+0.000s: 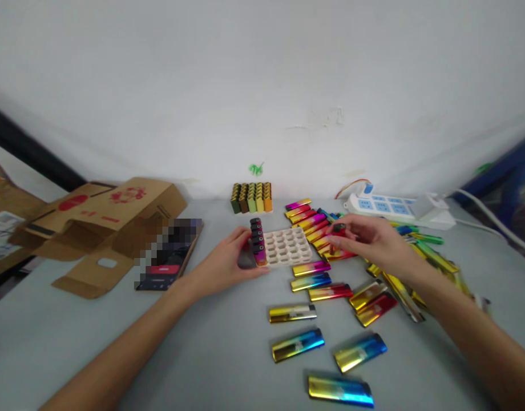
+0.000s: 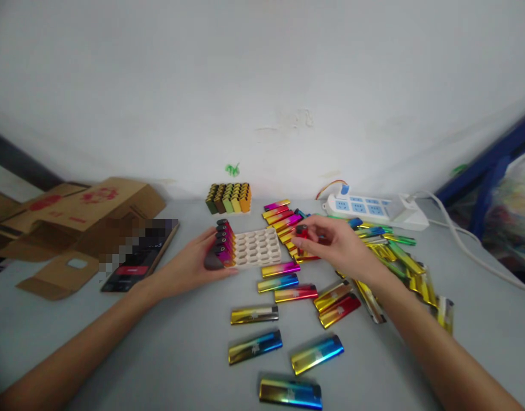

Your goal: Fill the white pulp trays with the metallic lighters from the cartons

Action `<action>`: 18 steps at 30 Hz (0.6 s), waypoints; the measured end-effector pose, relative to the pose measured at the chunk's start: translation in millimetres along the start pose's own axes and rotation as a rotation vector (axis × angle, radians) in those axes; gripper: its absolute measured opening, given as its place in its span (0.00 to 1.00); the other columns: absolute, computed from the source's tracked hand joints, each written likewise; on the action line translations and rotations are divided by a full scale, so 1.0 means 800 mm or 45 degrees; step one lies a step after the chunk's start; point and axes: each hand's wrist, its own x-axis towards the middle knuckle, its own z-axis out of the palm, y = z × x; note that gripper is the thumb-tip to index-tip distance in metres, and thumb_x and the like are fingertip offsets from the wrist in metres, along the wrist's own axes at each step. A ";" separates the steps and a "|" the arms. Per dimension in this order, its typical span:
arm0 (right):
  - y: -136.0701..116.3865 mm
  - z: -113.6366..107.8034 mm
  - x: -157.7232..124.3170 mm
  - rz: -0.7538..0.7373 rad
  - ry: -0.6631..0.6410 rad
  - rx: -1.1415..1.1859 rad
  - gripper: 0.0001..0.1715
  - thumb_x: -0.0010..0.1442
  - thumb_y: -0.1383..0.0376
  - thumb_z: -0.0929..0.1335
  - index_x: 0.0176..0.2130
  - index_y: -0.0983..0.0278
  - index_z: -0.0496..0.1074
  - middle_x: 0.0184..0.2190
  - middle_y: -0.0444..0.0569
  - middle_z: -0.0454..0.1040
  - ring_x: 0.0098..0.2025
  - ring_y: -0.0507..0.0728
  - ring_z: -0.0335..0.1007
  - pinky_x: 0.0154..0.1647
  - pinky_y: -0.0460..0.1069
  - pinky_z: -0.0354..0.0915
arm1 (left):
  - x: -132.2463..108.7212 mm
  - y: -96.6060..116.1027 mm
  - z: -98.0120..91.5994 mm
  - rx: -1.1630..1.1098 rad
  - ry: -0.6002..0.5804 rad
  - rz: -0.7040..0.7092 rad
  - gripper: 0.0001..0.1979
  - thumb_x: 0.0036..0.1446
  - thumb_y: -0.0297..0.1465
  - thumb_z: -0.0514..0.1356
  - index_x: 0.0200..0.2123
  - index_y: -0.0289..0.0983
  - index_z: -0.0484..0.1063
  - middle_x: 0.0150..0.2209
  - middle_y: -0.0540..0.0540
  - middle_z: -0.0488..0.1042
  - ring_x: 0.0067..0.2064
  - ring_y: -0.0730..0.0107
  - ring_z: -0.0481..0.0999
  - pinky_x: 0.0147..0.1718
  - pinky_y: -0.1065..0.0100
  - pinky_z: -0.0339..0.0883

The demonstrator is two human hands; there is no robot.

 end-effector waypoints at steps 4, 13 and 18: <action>-0.002 0.034 0.010 0.067 0.034 0.333 0.18 0.63 0.49 0.77 0.43 0.59 0.81 0.38 0.47 0.81 0.39 0.57 0.77 0.41 0.52 0.73 | 0.000 -0.002 0.002 -0.004 0.008 0.011 0.35 0.58 0.54 0.69 0.58 0.36 0.74 0.59 0.34 0.74 0.57 0.44 0.77 0.58 0.47 0.75; 0.002 0.083 -0.006 0.143 0.014 0.886 0.19 0.68 0.46 0.73 0.43 0.56 0.70 0.23 0.35 0.61 0.21 0.49 0.53 0.19 0.43 0.55 | 0.000 -0.002 0.002 -0.005 0.021 0.014 0.33 0.57 0.54 0.70 0.55 0.37 0.74 0.59 0.35 0.74 0.59 0.44 0.77 0.59 0.49 0.75; -0.005 0.084 -0.010 0.371 0.009 0.979 0.33 0.64 0.34 0.69 0.34 0.61 0.70 0.20 0.35 0.53 0.20 0.48 0.39 0.18 0.43 0.41 | 0.001 -0.004 0.003 -0.004 0.034 0.024 0.32 0.56 0.55 0.70 0.54 0.38 0.75 0.59 0.36 0.74 0.59 0.43 0.77 0.58 0.48 0.77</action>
